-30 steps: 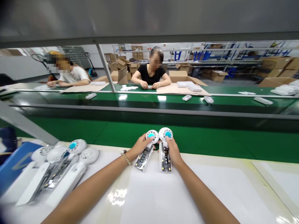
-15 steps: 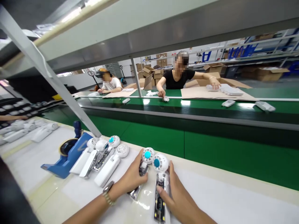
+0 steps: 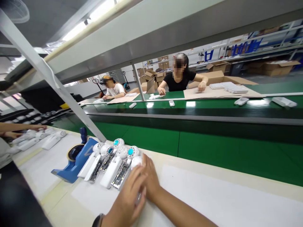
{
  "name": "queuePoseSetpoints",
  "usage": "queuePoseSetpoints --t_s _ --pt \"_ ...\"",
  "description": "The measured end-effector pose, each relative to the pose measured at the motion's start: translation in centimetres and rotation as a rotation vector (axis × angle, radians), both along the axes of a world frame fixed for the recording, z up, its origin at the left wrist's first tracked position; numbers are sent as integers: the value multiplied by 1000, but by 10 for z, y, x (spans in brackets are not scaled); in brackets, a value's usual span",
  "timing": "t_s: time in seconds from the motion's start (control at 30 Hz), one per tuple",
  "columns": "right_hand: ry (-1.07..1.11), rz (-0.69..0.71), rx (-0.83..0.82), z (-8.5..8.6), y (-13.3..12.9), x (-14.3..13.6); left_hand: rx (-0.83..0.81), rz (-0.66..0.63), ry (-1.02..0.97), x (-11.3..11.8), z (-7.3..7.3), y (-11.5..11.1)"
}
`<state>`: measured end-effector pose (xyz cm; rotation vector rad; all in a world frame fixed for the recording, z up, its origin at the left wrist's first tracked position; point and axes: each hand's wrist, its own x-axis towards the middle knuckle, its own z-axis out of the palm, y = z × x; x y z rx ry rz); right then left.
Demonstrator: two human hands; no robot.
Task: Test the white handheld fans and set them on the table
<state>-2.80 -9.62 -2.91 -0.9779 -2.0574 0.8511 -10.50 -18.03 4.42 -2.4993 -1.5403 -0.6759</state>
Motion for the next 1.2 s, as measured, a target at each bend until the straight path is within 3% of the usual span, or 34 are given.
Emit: queuePoseSetpoints --t_s 0.1,0.23,0.3,0.57,0.67,0.8,0.87,1.03,1.2 --pt "-19 27 -3 6 10 24 -34 -65 132 0 -13 -3" --pt "-91 27 81 9 15 47 -48 111 150 -18 -30 4" --pt "-134 18 89 8 17 52 -63 140 121 -24 -34 7" --pt "-167 57 241 5 18 54 -160 100 22 -18 -28 41" --pt "-177 48 218 5 15 64 -144 154 82 -16 -28 53" --pt "-138 19 158 2 19 89 -61 257 162 -1 -32 52" --pt "-45 8 105 1 26 105 -25 211 172 14 -32 46" --pt "214 -131 -145 -3 53 154 -36 -82 214 44 -38 31" --pt "379 -290 -318 -6 78 217 62 -272 220 42 -73 32"
